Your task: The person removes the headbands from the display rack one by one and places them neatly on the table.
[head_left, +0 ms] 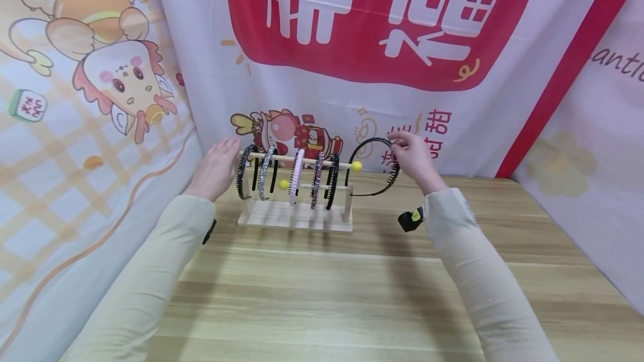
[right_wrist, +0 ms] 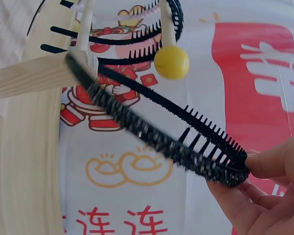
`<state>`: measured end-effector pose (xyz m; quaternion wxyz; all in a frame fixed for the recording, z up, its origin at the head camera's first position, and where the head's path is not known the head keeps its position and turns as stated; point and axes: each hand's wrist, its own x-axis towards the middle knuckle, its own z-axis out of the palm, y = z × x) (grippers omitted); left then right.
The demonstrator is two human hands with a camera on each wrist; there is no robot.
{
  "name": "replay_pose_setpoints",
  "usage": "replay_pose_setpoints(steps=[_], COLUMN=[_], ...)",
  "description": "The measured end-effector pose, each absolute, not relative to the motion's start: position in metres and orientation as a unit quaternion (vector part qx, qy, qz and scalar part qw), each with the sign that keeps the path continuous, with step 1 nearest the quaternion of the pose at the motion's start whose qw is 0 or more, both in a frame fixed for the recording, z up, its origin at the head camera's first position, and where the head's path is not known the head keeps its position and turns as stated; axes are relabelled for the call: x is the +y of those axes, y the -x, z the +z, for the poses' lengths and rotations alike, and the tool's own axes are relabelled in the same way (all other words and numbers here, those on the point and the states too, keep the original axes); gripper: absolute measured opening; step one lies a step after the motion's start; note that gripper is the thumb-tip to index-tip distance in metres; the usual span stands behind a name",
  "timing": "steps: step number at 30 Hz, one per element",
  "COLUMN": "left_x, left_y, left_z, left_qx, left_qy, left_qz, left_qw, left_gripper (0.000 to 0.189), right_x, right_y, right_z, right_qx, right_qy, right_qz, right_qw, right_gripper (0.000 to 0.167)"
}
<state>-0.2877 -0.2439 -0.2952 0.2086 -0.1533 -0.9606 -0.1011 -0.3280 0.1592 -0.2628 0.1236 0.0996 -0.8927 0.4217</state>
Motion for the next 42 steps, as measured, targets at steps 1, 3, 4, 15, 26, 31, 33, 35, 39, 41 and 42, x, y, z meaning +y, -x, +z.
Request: replay_pose_setpoints(steps=[1,3,4,15,26,31,33,35,39,41,42], left_x=[-0.244,-0.244,-0.245,-0.246,-0.245,-0.246,-0.246,-0.246,-0.246,-0.246,-0.246], left_y=[0.288,0.289,0.290,0.290,0.289,0.289,0.288,0.288,0.287,0.287,0.288], left_z=[-0.296,-0.296,-0.296,-0.296,-0.294,-0.294,-0.293,-0.293,-0.292,-0.291,-0.291], left_qx=[-0.960,-0.960,-0.960,-0.958,-0.961,-0.961,-0.960,-0.959,-0.960,-0.960,-0.960], left_qy=[0.153,0.154,0.155,0.160,0.158,0.161,0.164,0.168,0.172,0.173,0.174], left_qz=[-0.102,-0.103,-0.104,-0.105,-0.093,-0.089,-0.086,-0.083,-0.080,-0.080,-0.081], left_qw=[0.209,0.210,0.210,0.213,0.208,0.207,0.208,0.211,0.208,0.206,0.206], left_gripper=[0.044,0.044,0.043,0.043,0.043,0.043,0.043,0.042,0.042,0.042,0.042], right_x=[0.162,0.167,0.170,0.190,0.212,0.222,0.225,0.228,0.230,0.232,0.232], right_y=[0.329,0.330,0.329,0.329,0.336,0.339,0.340,0.341,0.339,0.339,0.339], right_z=[-0.264,-0.267,-0.268,-0.282,-0.320,-0.346,-0.355,-0.363,-0.374,-0.379,-0.381], right_qx=[-0.889,-0.880,-0.875,-0.834,-0.821,-0.827,-0.832,-0.835,-0.847,-0.860,-0.872], right_qy=[-0.095,-0.086,-0.082,-0.049,-0.028,-0.006,0.001,0.005,0.006,0.009,0.009], right_qz=[0.431,0.454,0.466,0.549,0.570,0.562,0.555,0.551,0.532,0.510,0.489], right_qw=[0.120,0.109,0.099,0.016,-0.009,-0.015,-0.016,-0.013,-0.011,-0.009,-0.006], right_gripper=[0.032,0.033,0.033,0.045,0.057,0.047,0.043,0.043,0.048,0.048,0.047])
